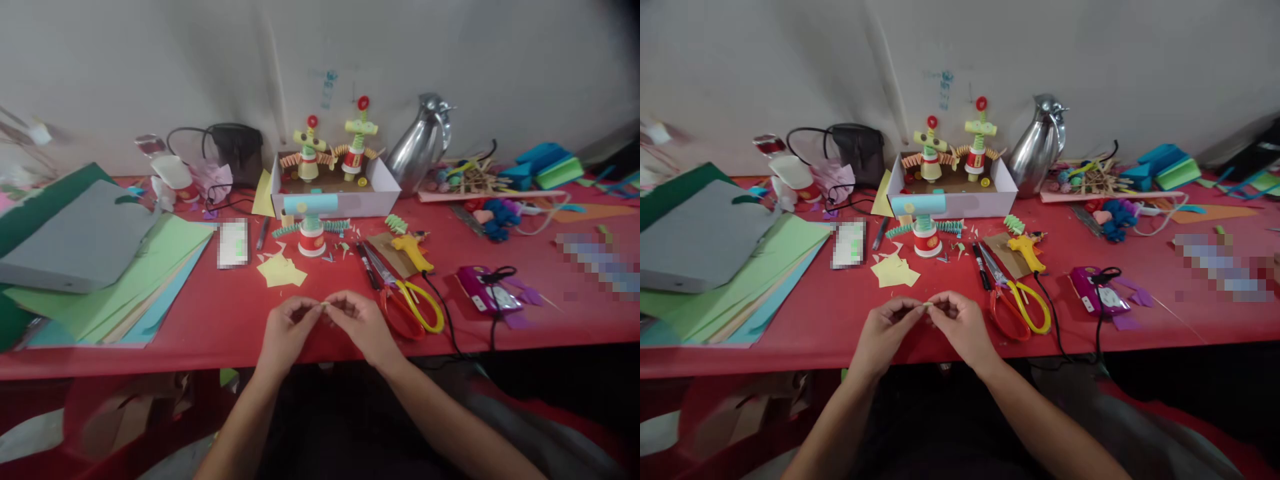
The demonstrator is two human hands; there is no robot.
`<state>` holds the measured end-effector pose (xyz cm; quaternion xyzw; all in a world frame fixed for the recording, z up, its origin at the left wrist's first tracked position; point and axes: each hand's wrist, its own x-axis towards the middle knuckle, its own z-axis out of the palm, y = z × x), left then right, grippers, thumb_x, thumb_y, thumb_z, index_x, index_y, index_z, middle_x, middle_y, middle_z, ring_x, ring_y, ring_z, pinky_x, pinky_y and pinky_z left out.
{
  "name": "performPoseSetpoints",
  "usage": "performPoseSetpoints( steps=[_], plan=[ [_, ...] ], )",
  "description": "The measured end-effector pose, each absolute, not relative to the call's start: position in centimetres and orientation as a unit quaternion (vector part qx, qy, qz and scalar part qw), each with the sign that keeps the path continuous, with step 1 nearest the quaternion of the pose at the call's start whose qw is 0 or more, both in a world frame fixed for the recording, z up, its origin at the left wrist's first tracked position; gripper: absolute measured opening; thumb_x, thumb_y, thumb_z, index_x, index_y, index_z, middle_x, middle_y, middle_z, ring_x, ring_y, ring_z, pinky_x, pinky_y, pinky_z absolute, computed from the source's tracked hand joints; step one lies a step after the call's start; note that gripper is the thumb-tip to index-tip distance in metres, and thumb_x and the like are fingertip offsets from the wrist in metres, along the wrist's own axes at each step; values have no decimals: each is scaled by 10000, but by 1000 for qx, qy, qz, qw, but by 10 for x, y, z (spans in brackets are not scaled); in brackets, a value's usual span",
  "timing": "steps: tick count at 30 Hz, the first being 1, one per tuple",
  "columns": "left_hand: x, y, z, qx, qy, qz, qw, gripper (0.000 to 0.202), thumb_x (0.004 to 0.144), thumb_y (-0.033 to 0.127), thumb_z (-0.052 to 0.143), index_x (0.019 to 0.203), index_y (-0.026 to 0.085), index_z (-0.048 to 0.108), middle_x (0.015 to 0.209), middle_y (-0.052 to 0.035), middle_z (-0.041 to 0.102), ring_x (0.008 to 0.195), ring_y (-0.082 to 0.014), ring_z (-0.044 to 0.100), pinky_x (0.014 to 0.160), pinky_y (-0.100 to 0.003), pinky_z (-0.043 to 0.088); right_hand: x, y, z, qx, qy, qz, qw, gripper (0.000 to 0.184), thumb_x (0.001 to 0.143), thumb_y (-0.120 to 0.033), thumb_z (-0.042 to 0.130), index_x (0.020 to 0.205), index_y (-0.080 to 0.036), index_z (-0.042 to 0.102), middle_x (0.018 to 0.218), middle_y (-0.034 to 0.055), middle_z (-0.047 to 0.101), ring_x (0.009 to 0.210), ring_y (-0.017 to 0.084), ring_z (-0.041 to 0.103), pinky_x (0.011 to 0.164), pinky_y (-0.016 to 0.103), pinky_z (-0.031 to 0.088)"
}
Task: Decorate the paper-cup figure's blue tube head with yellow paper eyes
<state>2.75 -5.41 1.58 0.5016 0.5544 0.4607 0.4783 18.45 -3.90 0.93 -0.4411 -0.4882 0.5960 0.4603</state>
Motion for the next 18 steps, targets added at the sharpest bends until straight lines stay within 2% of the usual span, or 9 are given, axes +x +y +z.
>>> performPoseSetpoints(
  steps=[6, 9, 14, 18],
  plan=[
    [27, -58, 11, 619, 583, 435, 297, 121, 877, 254, 592, 808, 197, 674, 776, -17, 678, 712, -143, 606, 679, -261, 461, 184, -41, 8, -484, -610, 468, 417, 96, 829, -279, 637, 839, -193, 679, 757, 23, 716, 697, 172, 683, 671, 275, 529],
    [28, -60, 7, 656, 575, 422, 245, 130, 889, 201, 545, 794, 197, 634, 778, -20, 649, 721, -146, 597, 672, -260, 450, 186, -41, 9, -477, -653, 443, 387, 74, 830, -246, 615, 845, -197, 668, 774, 26, 729, 716, 178, 694, 685, 269, 529],
    [26, -61, 0, 669, 579, 401, 238, 163, 903, 178, 498, 784, 204, 606, 780, -24, 630, 728, -158, 591, 682, -269, 446, 188, -40, 9, -470, -706, 415, 329, 107, 885, -242, 567, 877, -205, 668, 785, 29, 736, 722, 182, 692, 685, 264, 497],
    [23, -59, -1, 652, 590, 395, 264, 165, 907, 220, 507, 769, 214, 598, 770, -25, 624, 721, -169, 592, 666, -272, 438, 187, -39, 9, -458, -739, 386, 310, 225, 941, -288, 508, 760, -211, 616, 667, -6, 639, 600, 153, 576, 564, 248, 383]
  ],
)
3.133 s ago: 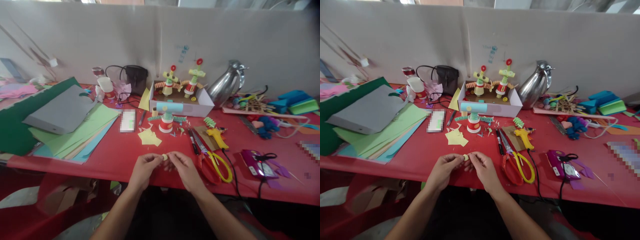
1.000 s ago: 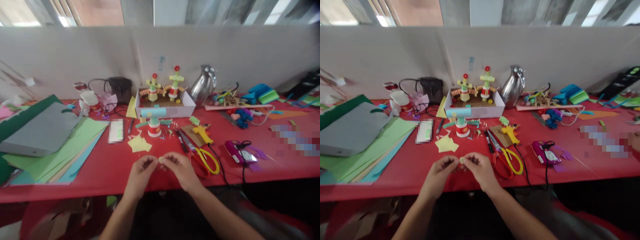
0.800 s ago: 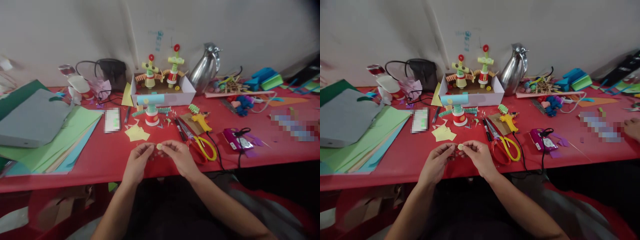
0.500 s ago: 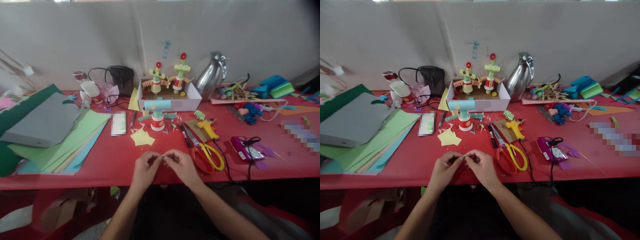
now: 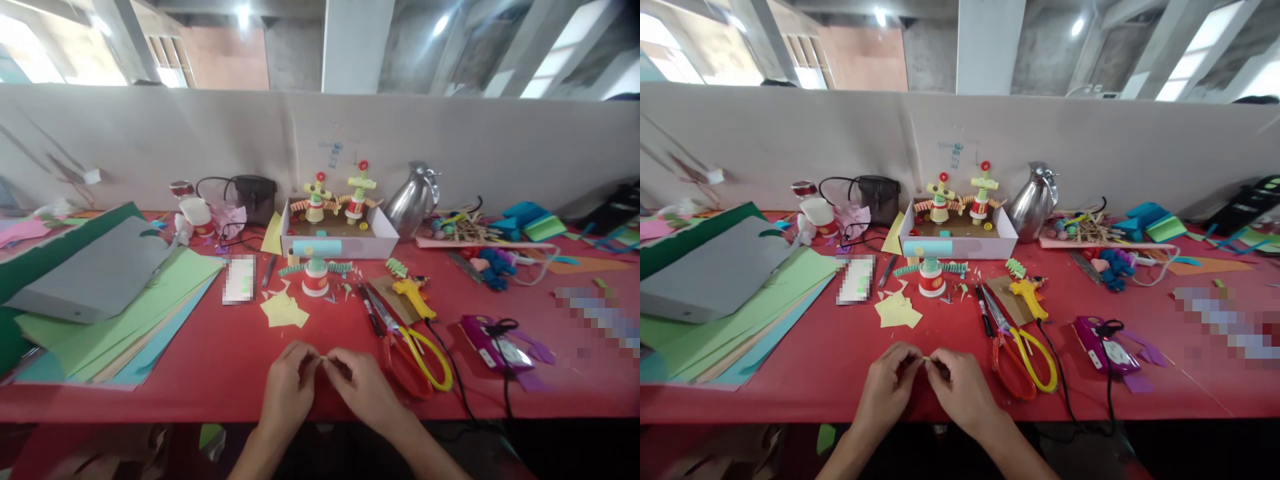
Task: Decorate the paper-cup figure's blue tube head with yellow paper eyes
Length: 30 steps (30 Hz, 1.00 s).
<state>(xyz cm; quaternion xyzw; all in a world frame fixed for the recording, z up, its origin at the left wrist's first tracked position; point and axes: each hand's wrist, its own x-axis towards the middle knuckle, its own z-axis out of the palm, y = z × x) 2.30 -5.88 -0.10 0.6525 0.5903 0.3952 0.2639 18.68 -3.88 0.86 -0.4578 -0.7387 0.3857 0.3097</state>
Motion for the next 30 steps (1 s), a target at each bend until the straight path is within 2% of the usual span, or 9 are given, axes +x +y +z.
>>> performPoseSetpoints(
  steps=[4, 9, 13, 15, 17, 20, 23, 26, 30],
  plan=[
    [22, -60, 3, 640, 594, 398, 281, 154, 879, 227, 528, 738, 216, 589, 747, -25, 622, 707, -180, 585, 658, -282, 425, 185, -41, 11, -450, -743, 386, 311, 250, 938, -279, 506, 700, -213, 543, 616, -34, 543, 568, 130, 479, 543, 243, 316],
    [21, -63, 8, 618, 599, 403, 311, 177, 856, 256, 552, 685, 212, 569, 701, -15, 602, 673, -173, 563, 633, -272, 413, 179, -46, 11, -441, -737, 402, 317, 243, 941, -288, 507, 712, -210, 530, 631, -34, 547, 584, 127, 487, 557, 238, 318],
    [12, -62, 6, 606, 603, 411, 316, 176, 858, 302, 562, 718, 213, 621, 725, -21, 645, 697, -180, 597, 663, -281, 442, 179, -44, 11, -455, -724, 404, 324, 257, 958, -324, 503, 740, -206, 570, 624, -30, 555, 568, 130, 486, 543, 243, 329],
    [1, -56, 6, 593, 631, 416, 277, 178, 868, 325, 554, 771, 215, 655, 774, -35, 676, 720, -191, 613, 694, -300, 458, 183, -42, 11, -463, -717, 400, 333, 279, 970, -356, 502, 765, -204, 617, 637, -16, 592, 571, 140, 513, 547, 252, 357],
    [-11, -46, 8, 572, 685, 406, 194, 204, 882, 354, 545, 835, 211, 683, 865, -69, 702, 774, -218, 625, 722, -330, 467, 187, -40, 10, -464, -713, 392, 352, 267, 959, -374, 544, 805, -209, 685, 714, 14, 670, 643, 167, 591, 607, 266, 425],
    [-27, -22, 9, 557, 764, 321, 56, 288, 903, 378, 516, 994, 176, 699, 1097, -165, 679, 1030, -332, 588, 800, -414, 465, 191, -38, 5, -461, -707, 380, 378, 185, 913, -357, 636, 848, -233, 756, 848, 48, 737, 787, 212, 673, 718, 300, 495],
    [-32, -1, 6, 559, 798, 226, 6, 340, 834, 428, 629, 983, 129, 693, 1114, -218, 634, 1088, -393, 535, 838, -462, 459, 190, -38, -1, -473, -688, 384, 394, 139, 888, -335, 669, 856, -243, 768, 879, 57, 746, 801, 222, 691, 713, 313, 524],
    [-32, 8, -2, 569, 788, 235, 30, 234, 793, 369, 686, 886, 154, 679, 1031, -178, 635, 1049, -361, 543, 890, -462, 449, 190, -38, -4, -478, -673, 390, 407, 127, 885, -331, 668, 861, -248, 761, 900, 56, 755, 831, 229, 701, 753, 332, 542],
    [-36, 4, -9, 569, 768, 287, 59, 53, 814, 248, 635, 817, 198, 655, 946, -118, 634, 966, -310, 562, 882, -442, 451, 192, -38, -7, -478, -662, 408, 407, 143, 891, -354, 661, 880, -247, 754, 920, 56, 768, 874, 245, 711, 796, 353, 549]
  ],
)
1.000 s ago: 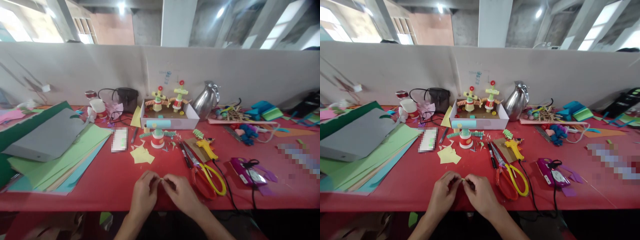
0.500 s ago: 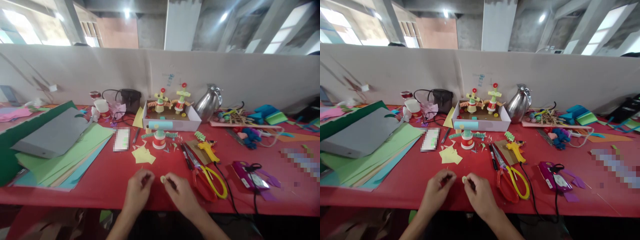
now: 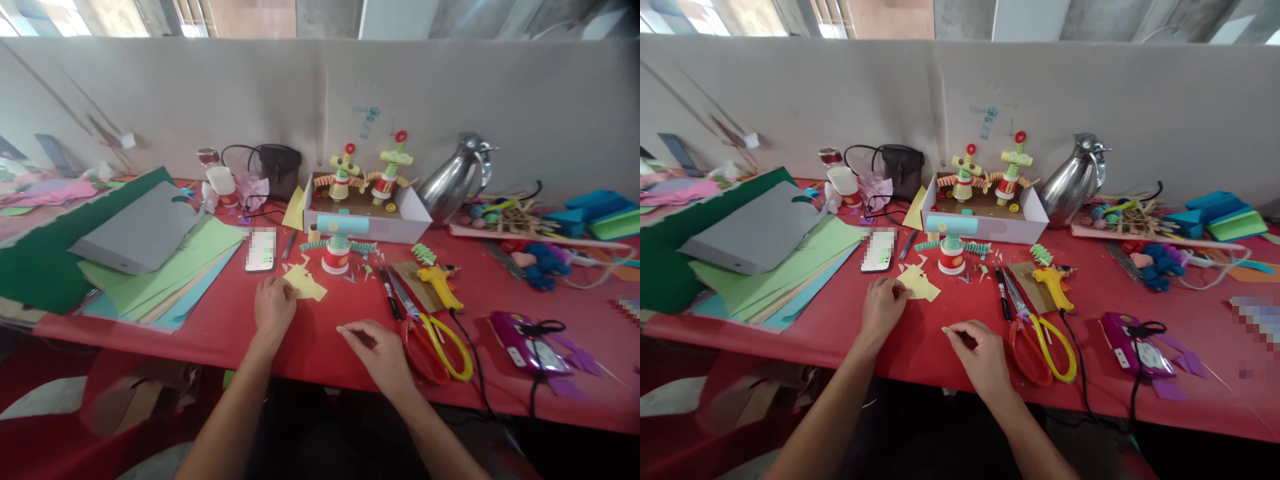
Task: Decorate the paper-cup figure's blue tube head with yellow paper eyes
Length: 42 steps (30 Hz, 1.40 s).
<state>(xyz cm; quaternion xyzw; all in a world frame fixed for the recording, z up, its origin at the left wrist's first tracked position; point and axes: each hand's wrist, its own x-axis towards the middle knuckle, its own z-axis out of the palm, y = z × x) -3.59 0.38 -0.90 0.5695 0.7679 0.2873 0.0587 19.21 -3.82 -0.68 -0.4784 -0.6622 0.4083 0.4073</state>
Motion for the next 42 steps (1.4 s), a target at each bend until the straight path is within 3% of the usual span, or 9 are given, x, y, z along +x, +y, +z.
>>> performPoseSetpoints(
  steps=[5, 11, 16, 19, 21, 24, 27, 36, 42],
  plan=[
    [-44, -5, -8, 551, 766, 325, 71, 223, 738, 219, 712, 943, 154, 654, 1099, -173, 612, 1089, -351, 527, 941, -482, 419, 191, -40, -10, -473, -669, 415, 396, 189, 899, -398, 651, 878, -238, 750, 917, 61, 766, 876, 247, 709, 791, 347, 541],
    [-45, -9, -4, 535, 748, 374, 120, 109, 738, 155, 653, 680, 205, 576, 828, -71, 637, 851, -253, 575, 790, -370, 428, 191, -44, -12, -473, -663, 419, 401, 215, 894, -433, 658, 866, -236, 741, 915, 63, 760, 870, 251, 704, 800, 355, 536],
    [-37, -17, -4, 505, 714, 450, 181, 54, 790, 245, 613, 763, 214, 578, 748, -11, 619, 726, -181, 578, 695, -294, 409, 191, -42, -13, -461, -640, 456, 411, 240, 876, -459, 675, 868, -230, 747, 926, 75, 747, 883, 252, 694, 818, 363, 536],
    [-21, -29, -1, 489, 681, 492, 235, 150, 835, 331, 581, 904, 200, 600, 799, -5, 621, 729, -148, 589, 694, -263, 442, 185, -37, -6, -458, -570, 507, 457, 231, 804, -452, 754, 845, -225, 764, 1126, 94, 702, 1045, 257, 660, 900, 361, 517],
    [-6, -39, 5, 459, 637, 529, 322, 190, 833, 368, 601, 874, 183, 607, 768, 3, 613, 694, -123, 577, 692, -247, 458, 179, -33, 1, -447, -487, 568, 491, 225, 726, -426, 823, 819, -228, 768, 1265, 80, 653, 1150, 252, 623, 962, 354, 489],
    [15, -51, 19, 347, 535, 595, 489, 247, 733, 365, 744, 740, 167, 596, 688, 27, 586, 631, -91, 537, 678, -231, 457, 170, -29, 8, -399, -403, 648, 508, 213, 684, -377, 849, 796, -222, 753, 1088, 42, 718, 1020, 210, 665, 958, 362, 489],
    [29, -60, 32, 291, 482, 607, 561, 252, 681, 323, 810, 741, 155, 633, 699, 27, 602, 640, -80, 537, 670, -218, 456, 163, -31, 13, -389, -399, 656, 510, 201, 693, -354, 834, 813, -216, 752, 852, 7, 732, 858, 183, 666, 899, 358, 508],
    [41, -71, 33, 305, 493, 594, 558, 222, 686, 295, 833, 815, 147, 729, 746, 1, 669, 686, -87, 581, 702, -215, 477, 167, -40, 15, -401, -423, 607, 541, 195, 710, -309, 818, 795, -205, 677, 750, -31, 664, 732, 144, 602, 734, 277, 485],
    [37, -74, 27, 295, 506, 589, 556, 288, 639, 319, 866, 839, 143, 756, 763, -19, 704, 688, -97, 586, 671, -204, 470, 166, -48, 10, -394, -411, 603, 559, 406, 706, -292, 824, 1042, -232, 603, 910, -18, 692, 827, 167, 641, 759, 290, 514]
  ],
)
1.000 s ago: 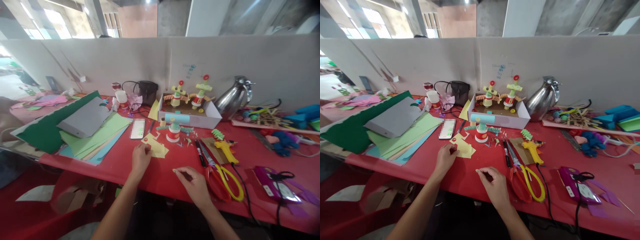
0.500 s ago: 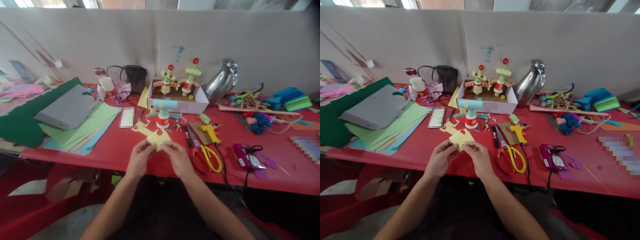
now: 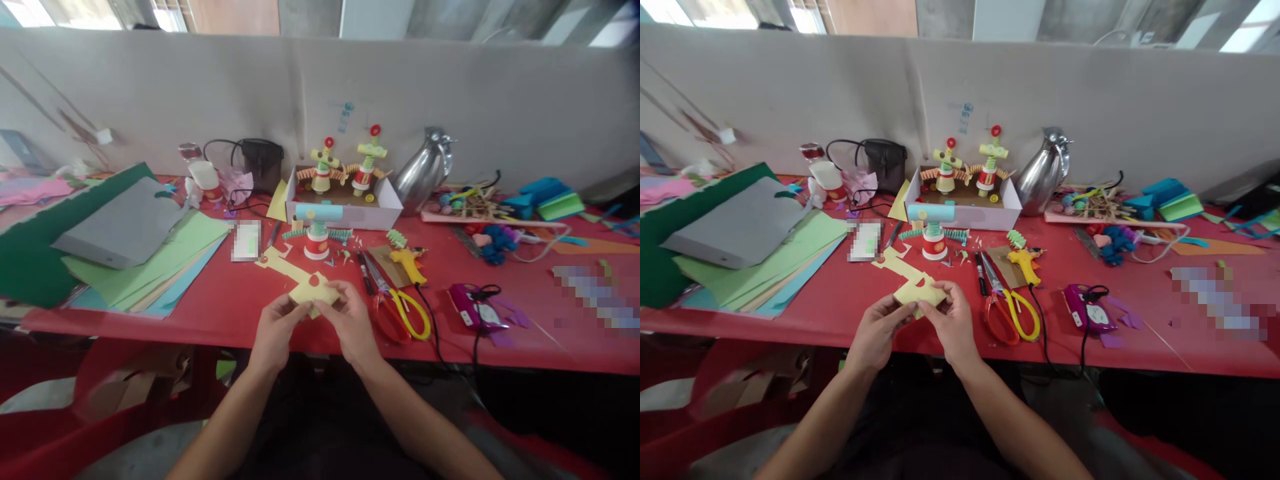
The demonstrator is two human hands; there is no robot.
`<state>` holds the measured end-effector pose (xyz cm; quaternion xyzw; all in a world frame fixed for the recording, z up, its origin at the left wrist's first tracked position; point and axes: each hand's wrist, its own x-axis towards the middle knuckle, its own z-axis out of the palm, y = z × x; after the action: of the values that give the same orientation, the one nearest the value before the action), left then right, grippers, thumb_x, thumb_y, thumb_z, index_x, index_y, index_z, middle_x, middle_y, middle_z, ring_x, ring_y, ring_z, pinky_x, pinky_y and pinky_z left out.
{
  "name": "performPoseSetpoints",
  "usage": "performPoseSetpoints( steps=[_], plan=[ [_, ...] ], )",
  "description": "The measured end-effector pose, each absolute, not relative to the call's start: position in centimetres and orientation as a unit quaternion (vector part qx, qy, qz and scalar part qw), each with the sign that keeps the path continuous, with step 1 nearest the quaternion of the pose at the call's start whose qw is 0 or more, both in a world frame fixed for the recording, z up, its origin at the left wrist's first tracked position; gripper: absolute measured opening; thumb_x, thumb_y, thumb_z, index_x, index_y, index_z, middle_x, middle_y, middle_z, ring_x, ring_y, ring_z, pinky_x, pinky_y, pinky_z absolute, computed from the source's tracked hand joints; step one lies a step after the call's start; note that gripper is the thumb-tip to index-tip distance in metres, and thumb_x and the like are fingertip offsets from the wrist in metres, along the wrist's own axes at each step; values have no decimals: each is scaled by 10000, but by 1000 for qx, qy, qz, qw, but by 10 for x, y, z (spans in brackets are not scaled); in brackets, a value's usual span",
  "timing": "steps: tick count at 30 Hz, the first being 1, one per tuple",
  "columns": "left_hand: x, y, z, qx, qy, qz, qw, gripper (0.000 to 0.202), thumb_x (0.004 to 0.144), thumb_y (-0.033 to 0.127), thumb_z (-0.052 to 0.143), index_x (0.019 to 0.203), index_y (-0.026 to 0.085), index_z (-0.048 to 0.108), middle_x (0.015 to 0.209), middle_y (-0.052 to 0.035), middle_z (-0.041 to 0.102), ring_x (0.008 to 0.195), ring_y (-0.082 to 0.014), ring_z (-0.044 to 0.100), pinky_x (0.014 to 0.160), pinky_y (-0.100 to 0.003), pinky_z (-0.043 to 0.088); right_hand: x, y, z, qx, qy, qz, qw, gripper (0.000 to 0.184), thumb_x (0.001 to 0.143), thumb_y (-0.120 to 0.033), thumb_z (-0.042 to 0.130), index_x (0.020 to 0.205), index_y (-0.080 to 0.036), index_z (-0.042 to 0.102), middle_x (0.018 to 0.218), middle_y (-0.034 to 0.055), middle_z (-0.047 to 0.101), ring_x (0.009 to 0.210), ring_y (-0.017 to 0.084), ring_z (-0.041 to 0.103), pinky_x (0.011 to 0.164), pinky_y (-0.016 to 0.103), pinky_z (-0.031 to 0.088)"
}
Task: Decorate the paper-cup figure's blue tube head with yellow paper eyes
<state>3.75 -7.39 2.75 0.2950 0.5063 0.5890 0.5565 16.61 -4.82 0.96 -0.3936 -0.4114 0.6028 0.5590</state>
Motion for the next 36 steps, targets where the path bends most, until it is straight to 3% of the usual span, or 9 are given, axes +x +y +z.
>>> performPoseSetpoints(
  steps=[4, 8, 11, 14, 17, 20, 27, 34, 36],
  plan=[
    [36, -75, 24, 279, 506, 563, 591, 312, 624, 352, 880, 828, 149, 761, 799, -29, 723, 669, -94, 579, 650, -203, 473, 164, -52, 7, -394, -427, 597, 553, 453, 724, -294, 810, 1104, -237, 570, 954, 0, 699, 864, 177, 656, 783, 296, 524],
    [33, -74, 21, 248, 514, 563, 598, 297, 569, 335, 909, 709, 139, 735, 695, -14, 693, 621, -91, 563, 640, -205, 473, 185, -46, 7, -415, -528, 555, 490, 394, 823, -364, 715, 1160, -236, 556, 982, 26, 706, 898, 195, 681, 818, 328, 547],
    [28, -73, 19, 246, 515, 579, 583, 283, 560, 308, 913, 623, 133, 700, 629, -2, 662, 618, -86, 562, 642, -188, 456, 227, -38, 9, -510, -679, 367, 379, 288, 897, -393, 600, 1131, -227, 613, 1027, 63, 701, 928, 218, 681, 865, 378, 546],
    [24, -73, 17, 235, 506, 599, 574, 259, 578, 299, 906, 652, 141, 714, 650, -2, 675, 648, -89, 583, 668, -187, 456, 274, -34, 7, -568, -694, 262, 356, 327, 815, -321, 670, 1112, -185, 671, 1138, 152, 650, 1139, 353, 573, 1055, 588, 377],
    [23, -74, 16, 220, 506, 613, 565, 268, 582, 324, 900, 682, 137, 735, 636, -5, 665, 616, -88, 570, 636, -200, 448, 305, -33, -5, -605, -748, 118, 245, 401, 838, -394, 632, 1156, -154, 681, 1125, 181, 631, 1110, 376, 588, 1017, 568, 430],
    [22, -76, 16, 226, 504, 620, 558, 277, 604, 342, 884, 714, 126, 751, 629, -14, 649, 621, -99, 567, 631, -215, 449, 320, -32, -18, -605, -763, 77, 216, 471, 872, -396, 559, 1261, -143, 641, 1128, 183, 625, 1065, 346, 628, 958, 502, 498],
    [14, -79, 23, 185, 506, 648, 539, 309, 551, 333, 906, 697, 117, 740, 691, -36, 680, 616, -89, 564, 633, -215, 459, 330, -26, -16, -650, -697, 210, 218, 545, 744, -358, 611, 1237, -130, 651, 933, 143, 727, 844, 318, 706, 812, 473, 553],
    [18, -77, 38, 177, 476, 663, 550, 308, 570, 295, 902, 781, 121, 761, 825, -84, 738, 734, -127, 637, 654, -211, 484, 327, -55, 18, -584, -578, 416, 390, 729, 666, -436, 781, 1319, -214, 544, 1065, 98, 705, 957, 250, 696, 777, 345, 588],
    [23, -74, 46, 164, 459, 669, 562, 270, 574, 266, 897, 750, 120, 753, 830, -87, 741, 731, -128, 642, 649, -211, 490, 320, -73, 25, -550, -552, 467, 418, 720, 627, -410, 852, 1264, -264, 550, 1036, 54, 670, 890, 204, 668, 719, 299, 575]
  ],
)
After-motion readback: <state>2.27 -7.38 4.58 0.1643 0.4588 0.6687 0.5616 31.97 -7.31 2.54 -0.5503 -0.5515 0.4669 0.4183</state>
